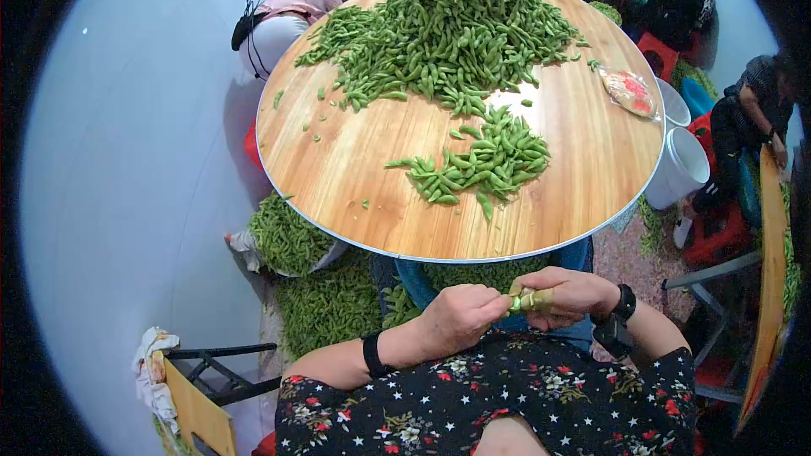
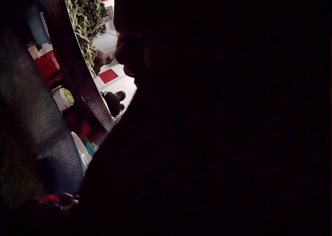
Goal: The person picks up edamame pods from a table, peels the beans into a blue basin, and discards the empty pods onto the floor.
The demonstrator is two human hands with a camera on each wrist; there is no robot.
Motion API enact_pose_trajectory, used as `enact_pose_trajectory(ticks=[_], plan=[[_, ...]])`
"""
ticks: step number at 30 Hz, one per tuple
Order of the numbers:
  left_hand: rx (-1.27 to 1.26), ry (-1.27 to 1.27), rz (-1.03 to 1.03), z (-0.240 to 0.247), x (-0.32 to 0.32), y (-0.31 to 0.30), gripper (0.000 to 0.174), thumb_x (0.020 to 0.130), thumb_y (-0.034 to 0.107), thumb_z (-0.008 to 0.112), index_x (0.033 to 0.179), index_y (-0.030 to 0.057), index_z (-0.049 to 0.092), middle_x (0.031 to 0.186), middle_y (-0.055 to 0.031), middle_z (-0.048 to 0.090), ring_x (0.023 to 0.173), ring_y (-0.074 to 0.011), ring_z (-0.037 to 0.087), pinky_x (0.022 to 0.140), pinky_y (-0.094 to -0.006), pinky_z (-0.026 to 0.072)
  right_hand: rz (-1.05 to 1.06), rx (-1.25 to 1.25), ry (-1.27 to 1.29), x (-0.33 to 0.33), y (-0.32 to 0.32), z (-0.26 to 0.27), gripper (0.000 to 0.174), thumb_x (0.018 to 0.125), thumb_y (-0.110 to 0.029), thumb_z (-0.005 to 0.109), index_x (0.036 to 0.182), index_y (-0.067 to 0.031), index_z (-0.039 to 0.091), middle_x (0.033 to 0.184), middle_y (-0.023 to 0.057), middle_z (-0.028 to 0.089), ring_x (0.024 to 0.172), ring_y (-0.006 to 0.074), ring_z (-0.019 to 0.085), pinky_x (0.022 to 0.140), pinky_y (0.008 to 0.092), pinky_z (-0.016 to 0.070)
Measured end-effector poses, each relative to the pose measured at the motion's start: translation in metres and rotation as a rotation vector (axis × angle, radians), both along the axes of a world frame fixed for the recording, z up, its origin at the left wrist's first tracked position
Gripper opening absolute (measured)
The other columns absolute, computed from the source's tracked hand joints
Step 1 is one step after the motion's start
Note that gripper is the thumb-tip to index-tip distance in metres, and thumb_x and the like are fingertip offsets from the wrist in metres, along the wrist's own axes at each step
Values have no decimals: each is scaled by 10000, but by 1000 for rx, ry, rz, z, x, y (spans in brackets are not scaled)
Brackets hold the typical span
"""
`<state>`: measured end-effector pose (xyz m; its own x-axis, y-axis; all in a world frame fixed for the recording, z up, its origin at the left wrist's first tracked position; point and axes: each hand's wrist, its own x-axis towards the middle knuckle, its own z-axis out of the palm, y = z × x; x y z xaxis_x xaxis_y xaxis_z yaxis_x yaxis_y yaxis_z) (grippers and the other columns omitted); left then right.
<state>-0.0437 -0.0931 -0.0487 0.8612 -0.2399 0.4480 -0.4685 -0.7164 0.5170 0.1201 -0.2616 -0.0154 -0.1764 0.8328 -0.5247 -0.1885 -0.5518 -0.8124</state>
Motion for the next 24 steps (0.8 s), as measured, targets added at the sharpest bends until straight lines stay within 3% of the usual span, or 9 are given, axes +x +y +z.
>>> enact_pose_trajectory(ticks=[2, 6, 9, 10, 12, 15, 18, 20, 24], plan=[[106, -23, 27, 4, 2, 0, 273, 708, 50, 598, 977, 11, 569, 772, -83, 567, 677, -252, 589, 577, -353, 466, 18, -21, 70, 1, 2, -9, 233, 977, -314, 465, 1019, -93, 526, 652, 11, 551, 429, 71, 445, 371, 215, 326], [315, -98, 143, 4, 9, -2, 235, 728, 102, 573, 949, 23, 565, 714, -51, 498, 644, -208, 544, 565, -320, 424, -233, 70, 52, -11, 4, -30, 212, 976, -308, 471, 990, -103, 522, 653, -9, 523, 457, 60, 439, 390, 212, 325], [318, -53, 172, 3, 12, -4, 199, 735, 99, 571, 919, 27, 556, 706, -60, 511, 631, -218, 553, 548, -334, 429, -314, 125, -89, -15, 6, -29, 205, 974, -301, 480, 960, -101, 522, 662, -30, 499, 500, 49, 437, 424, 203, 326], [319, -53, 173, 2, 13, -5, 199, 735, 99, 571, 919, 27, 556, 706, -60, 511, 631, -218, 553, 548, -334, 429, -323, 129, -45, -15, 5, -27, 198, 969, -294, 485, 956, -100, 524, 663, -30, 498, 511, 50, 438, 436, 202, 331], [-38, -24, 211, -1, 15, -8, 152, 743, 100, 559, 877, 32, 542, 674, -69, 500, 600, -229, 549, 520, -349, 423, -330, 133, 2, -15, 5, -28, 191, 965, -287, 491, 953, -100, 526, 664, -30, 497, 522, 51, 440, 449, 202, 337], [37, -36, 205, -2, 14, -8, 113, 748, 102, 554, 835, 37, 524, 644, -75, 480, 575, -239, 542, 500, -358, 419, -391, 147, 143, -16, 5, -35, 157, 960, -247, 481, 942, -99, 530, 677, -38, 495, 543, 48, 440, 471, 198, 335], [261, -30, 131, 5, 8, -6, 95, 744, 102, 557, 798, 45, 504, 643, -69, 471, 588, -233, 546, 515, -345, 423, -276, 157, -159, -14, 8, -32, 122, 924, -187, 500, 930, -72, 542, 647, -3, 498, 556, 76, 465, 492, 247, 376], [289, -33, 113, 3, 7, -6, 93, 741, 98, 555, 795, 47, 500, 643, -67, 471, 592, -231, 547, 522, -341, 425, -220, 531, -643, -17, 9, -43, 122, 851, -125, 531, 934, -37, 546, 630, 78, 513, 553, 167, 522, 524, 321, 417], [272, -56, 71, 2, 6, -11, 89, 736, 93, 550, 796, 51, 499, 651, -61, 479, 604, -228, 548, 540, -333, 426, -161, 520, -806, -23, 12, -36, 190, 777, -92, 555, 954, -23, 545, 653, 153, 525, 594, 283, 562, 570, 378, 447]])
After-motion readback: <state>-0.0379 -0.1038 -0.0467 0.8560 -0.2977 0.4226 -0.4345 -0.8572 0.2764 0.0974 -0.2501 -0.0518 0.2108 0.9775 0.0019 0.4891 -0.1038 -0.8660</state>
